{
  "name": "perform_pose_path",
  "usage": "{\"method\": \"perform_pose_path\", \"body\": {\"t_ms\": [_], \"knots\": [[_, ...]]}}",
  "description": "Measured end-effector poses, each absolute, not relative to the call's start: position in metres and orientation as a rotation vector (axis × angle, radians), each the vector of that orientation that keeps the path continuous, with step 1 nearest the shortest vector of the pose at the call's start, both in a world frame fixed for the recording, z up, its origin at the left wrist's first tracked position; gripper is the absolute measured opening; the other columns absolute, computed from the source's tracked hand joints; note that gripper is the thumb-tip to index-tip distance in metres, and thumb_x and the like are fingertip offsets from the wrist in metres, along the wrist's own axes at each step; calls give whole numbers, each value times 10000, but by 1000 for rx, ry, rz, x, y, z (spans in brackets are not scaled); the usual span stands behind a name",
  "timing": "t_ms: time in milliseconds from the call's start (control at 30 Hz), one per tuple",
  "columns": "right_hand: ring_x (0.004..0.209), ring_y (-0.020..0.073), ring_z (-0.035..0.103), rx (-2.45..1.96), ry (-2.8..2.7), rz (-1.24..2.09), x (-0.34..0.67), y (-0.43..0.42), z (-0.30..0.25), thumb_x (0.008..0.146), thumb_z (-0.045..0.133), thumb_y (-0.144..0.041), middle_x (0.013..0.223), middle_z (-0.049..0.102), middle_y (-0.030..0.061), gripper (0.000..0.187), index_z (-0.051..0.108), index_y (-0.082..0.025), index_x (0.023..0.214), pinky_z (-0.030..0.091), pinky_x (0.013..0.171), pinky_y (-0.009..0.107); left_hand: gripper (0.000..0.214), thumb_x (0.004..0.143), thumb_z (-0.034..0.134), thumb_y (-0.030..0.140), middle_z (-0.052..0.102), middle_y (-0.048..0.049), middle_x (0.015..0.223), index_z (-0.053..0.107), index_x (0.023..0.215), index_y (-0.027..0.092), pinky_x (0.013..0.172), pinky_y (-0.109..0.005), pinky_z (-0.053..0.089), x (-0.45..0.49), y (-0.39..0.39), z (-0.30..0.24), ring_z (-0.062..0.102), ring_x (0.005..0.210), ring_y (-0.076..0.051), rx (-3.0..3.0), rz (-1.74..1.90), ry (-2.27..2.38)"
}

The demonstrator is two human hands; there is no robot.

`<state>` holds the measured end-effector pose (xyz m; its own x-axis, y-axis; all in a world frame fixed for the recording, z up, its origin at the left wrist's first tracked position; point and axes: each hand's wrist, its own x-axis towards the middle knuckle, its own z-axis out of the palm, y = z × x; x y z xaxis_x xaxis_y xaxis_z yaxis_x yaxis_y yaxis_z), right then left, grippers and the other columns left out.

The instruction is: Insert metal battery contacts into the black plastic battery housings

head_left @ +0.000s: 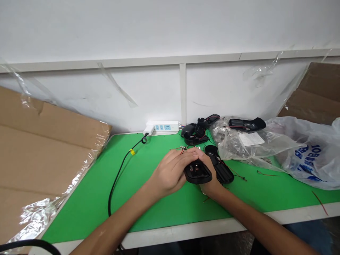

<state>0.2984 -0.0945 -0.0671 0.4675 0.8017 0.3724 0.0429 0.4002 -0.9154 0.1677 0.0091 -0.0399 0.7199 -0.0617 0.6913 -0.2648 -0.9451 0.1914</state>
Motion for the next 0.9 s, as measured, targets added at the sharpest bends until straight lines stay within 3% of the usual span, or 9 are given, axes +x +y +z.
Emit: {"method": "perform_pose_path", "body": {"t_ms": [167,367,567,700,900], "knots": [[1068,263,667,-1034,-928,415,297,-96,-84,931,635,-438,1098,743,62,217,703,-263,1041,542,997,424,575,1002,522,156,657,-151,1436,405,1560,229,1101,-483,521,163,18,-33,624,1347,-268,2694,963,-354],[1074,263,669,-974,-819,521,298,-92,-100,871,738,-457,1140,741,59,265,722,-284,1071,567,963,424,510,1045,505,176,652,-144,1450,424,1549,187,1145,-436,513,162,20,-38,596,1385,-223,2739,970,-334],[1018,242,646,-846,-841,672,296,-88,-85,995,537,-473,1007,731,43,316,748,-241,957,519,973,386,542,1017,480,98,653,-127,1453,444,1551,180,1154,-421,510,161,20,-40,586,1397,-199,2661,990,-371],[945,230,637,-815,-813,713,294,-87,-85,1008,509,-459,934,710,37,325,722,-223,941,519,894,356,568,995,489,65,658,-117,1448,451,1550,179,1155,-407,509,161,20,-41,587,1395,-189,2638,993,-383],[968,236,631,-944,-941,595,304,-90,-71,1037,461,-525,953,690,54,393,693,-216,962,502,915,361,576,997,476,51,626,-109,1488,449,1547,219,1184,-454,472,163,21,-39,570,1408,-196,2660,926,-307]]}}
